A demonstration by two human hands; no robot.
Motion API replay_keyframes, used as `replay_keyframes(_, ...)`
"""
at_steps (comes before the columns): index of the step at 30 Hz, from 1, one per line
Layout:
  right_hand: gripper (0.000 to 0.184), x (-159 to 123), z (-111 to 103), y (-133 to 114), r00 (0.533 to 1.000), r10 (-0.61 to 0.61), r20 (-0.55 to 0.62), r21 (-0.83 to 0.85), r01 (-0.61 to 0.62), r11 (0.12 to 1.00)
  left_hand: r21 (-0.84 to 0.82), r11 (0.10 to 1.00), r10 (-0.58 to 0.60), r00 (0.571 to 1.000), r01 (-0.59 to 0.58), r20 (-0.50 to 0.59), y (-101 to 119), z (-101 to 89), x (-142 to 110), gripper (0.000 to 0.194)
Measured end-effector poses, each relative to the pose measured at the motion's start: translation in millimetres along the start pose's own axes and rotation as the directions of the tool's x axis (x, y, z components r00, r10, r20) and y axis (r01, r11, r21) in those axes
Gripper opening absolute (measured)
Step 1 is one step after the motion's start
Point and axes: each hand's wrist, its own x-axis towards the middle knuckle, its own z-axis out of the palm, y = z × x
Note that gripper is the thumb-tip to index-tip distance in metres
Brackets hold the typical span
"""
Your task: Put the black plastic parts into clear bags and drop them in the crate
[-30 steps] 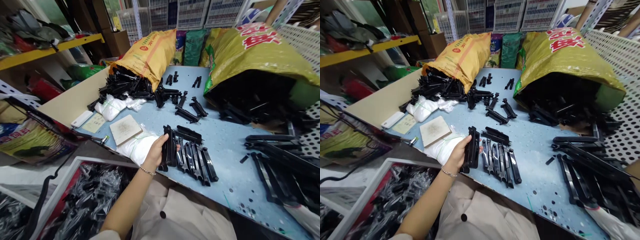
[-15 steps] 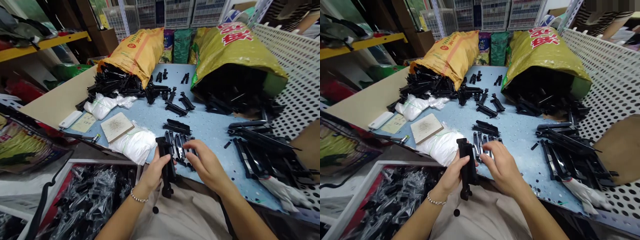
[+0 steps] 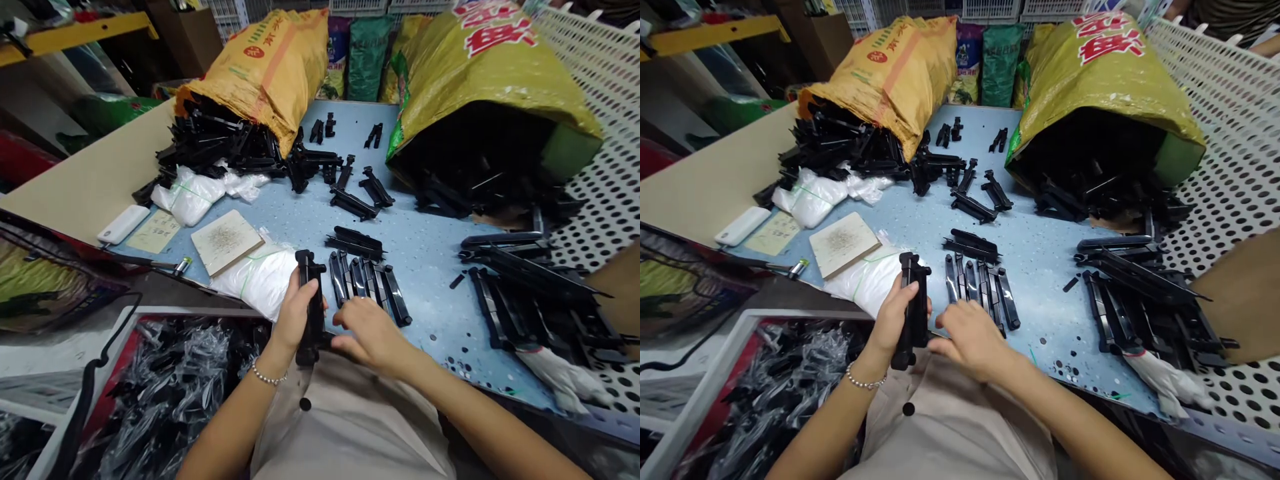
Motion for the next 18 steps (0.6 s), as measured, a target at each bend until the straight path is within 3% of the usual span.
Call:
replay_keyframes(2,0.038,-9.1,8.2,-8.0,0.991,-0.129,-0.028,-0.21,0.12,0.97,-0.005,1.0,-0.014,1.0,0.014,0.01,4.3,-0.5,2.8,0.066)
replay_keyframes(5,0.038,-7.8,13.5,-5.9,0.994,-0.11,0.015,-0.243,0.11,0.964,0.012,1.0,0.012,1.0,-0.012,0.004,1.1,-2.1,9.6,0.064)
replay_keyframes(8,0.042,17.6,-3.2,22.8,0.995,0.058,0.076,-0.204,-0.041,0.978,0.125,0.987,0.104,0.993,-0.096,-0.064,-14.9,-7.2,27.0,0.055)
replay_keyframes(10,0.038,44.1,-23.2,54.7,0.976,0.217,-0.009,-0.297,-0.209,0.932,0.209,0.966,0.175,0.98,-0.153,-0.092,-29.2,-8.7,43.6,0.051)
replay_keyframes(13,0.034,82.6,-50.6,105.8,0.866,0.493,-0.085,-0.463,-0.472,0.75,0.323,0.929,0.225,0.969,-0.181,-0.104,-47.7,-3.9,66.7,0.054)
replay_keyframes(16,0.035,102.5,-66.4,136.6,0.827,0.558,-0.068,-0.482,-0.517,0.707,0.524,0.839,0.256,0.955,-0.143,-0.149,-54.7,5.2,76.6,0.061)
replay_keyframes(18,0.036,102.7,-70.9,136.4,0.813,0.571,-0.113,-0.482,-0.547,0.684,0.615,0.776,0.287,0.946,-0.139,-0.15,-51.1,11.3,74.2,0.064)
